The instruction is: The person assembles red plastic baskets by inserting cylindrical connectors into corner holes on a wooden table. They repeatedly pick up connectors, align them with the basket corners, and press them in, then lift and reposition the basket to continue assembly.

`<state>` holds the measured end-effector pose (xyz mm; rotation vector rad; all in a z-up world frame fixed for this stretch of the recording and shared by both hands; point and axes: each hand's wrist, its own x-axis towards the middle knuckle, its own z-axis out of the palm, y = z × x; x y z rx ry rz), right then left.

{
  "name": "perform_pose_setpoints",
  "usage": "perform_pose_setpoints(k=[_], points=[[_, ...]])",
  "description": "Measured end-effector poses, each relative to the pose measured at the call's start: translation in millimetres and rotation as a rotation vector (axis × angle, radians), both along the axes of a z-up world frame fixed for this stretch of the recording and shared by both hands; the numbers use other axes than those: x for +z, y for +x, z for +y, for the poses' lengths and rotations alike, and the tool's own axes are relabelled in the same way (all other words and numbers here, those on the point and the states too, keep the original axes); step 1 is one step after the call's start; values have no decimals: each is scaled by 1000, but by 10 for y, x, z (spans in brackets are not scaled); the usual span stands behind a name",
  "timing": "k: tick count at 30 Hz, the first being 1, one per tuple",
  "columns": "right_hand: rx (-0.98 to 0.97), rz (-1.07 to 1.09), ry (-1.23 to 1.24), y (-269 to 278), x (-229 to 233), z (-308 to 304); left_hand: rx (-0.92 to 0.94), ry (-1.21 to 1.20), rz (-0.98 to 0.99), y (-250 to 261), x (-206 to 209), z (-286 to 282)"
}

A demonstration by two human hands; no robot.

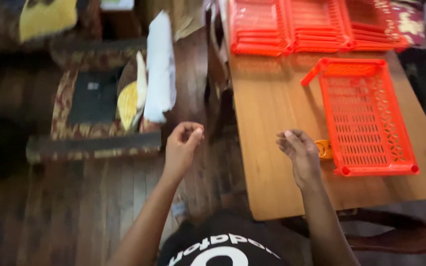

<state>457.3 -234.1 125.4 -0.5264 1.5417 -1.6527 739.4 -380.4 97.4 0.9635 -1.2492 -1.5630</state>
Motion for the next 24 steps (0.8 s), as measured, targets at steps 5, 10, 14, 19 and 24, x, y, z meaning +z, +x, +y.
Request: perform_pose_setpoints(k=[5,10,14,19,24], points=[[-170,-12,-43,249,-54,-103,-175,-51,18,138,39,-677],[-298,5,-38,492,-83,26,-341,-27,67,58,-20,-964],[-396,13,15,586,-59,242,-495,9,61,-152,33,-945],[-479,16,39,494,-96,226,-612,-16,19,-409,167,-938],[-471,-4,10,255,-259,2,-709,-64,-30,-617,227,-1030]])
